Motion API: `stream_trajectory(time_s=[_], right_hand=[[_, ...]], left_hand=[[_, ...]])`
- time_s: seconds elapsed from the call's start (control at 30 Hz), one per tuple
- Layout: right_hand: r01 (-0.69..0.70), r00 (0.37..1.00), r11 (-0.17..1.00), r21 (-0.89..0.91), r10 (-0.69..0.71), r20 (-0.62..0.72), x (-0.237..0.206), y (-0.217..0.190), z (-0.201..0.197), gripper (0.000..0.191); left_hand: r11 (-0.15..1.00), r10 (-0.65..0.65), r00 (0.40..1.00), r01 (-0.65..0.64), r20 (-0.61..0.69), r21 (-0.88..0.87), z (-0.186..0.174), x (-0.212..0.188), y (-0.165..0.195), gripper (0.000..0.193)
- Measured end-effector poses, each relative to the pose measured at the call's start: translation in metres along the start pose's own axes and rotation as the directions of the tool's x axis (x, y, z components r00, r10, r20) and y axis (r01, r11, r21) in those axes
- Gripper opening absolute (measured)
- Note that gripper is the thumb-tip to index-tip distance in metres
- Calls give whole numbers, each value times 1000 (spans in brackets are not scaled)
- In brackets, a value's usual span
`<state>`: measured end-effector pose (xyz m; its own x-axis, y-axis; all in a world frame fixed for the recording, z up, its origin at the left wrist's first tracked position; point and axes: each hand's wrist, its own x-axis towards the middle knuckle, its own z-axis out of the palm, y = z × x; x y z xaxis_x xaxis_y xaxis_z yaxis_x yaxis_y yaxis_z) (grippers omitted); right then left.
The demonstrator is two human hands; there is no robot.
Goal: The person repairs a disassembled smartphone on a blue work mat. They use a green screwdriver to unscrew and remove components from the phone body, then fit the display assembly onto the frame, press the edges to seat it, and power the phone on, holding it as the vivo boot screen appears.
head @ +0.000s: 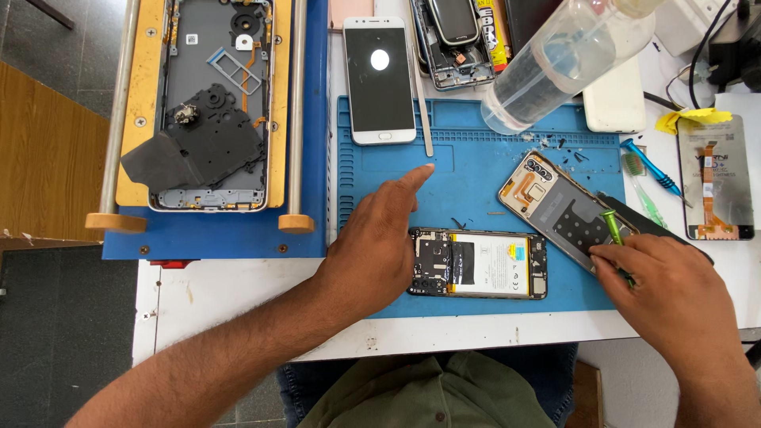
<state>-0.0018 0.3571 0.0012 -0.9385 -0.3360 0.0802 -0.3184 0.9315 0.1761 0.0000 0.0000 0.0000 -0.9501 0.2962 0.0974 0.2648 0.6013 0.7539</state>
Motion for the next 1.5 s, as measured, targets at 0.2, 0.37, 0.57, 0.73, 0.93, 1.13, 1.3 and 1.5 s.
stream_trajectory(time_s=[0.2, 0.37, 0.57, 0.73, 0.93, 1.13, 1.3, 1.5], right_hand=[[-17, 998, 996, -90, 22, 53, 6, -2, 2, 18], [-47, 993, 994, -96, 58, 108, 7, 13, 11, 16], [-85, 995, 954, 288, 96, -25, 5, 9, 3, 19], [-22, 1000, 737, 675, 10, 21, 27, -56, -2, 13], [264, 963, 582, 769, -201, -178, 90, -126, -14, 15], [386, 922, 543, 745, -240, -304, 119, -141, -18, 19], [355, 935, 533, 768, -178, -308, 122, -143, -10, 19], [272, 961, 437, 857, -86, -262, 132, -151, -18, 25]], left_hand=[[972, 89, 995, -95, 37, 217, 5, -4, 1, 68], [932, 124, 991, -131, 42, 339, 9, -9, 9, 67], [993, 17, 995, -28, 97, 115, -1, -6, 12, 60], [998, -21, 998, 24, 57, -54, -7, 1, 4, 49], [786, -40, 993, 98, 108, -610, -11, 11, -17, 23], [367, -199, 932, 356, 301, -859, -16, 21, -35, 14], [382, -257, 896, 439, 362, -813, -25, 23, -44, 18], [307, -159, 925, 378, 345, -873, -40, 29, -50, 17]])
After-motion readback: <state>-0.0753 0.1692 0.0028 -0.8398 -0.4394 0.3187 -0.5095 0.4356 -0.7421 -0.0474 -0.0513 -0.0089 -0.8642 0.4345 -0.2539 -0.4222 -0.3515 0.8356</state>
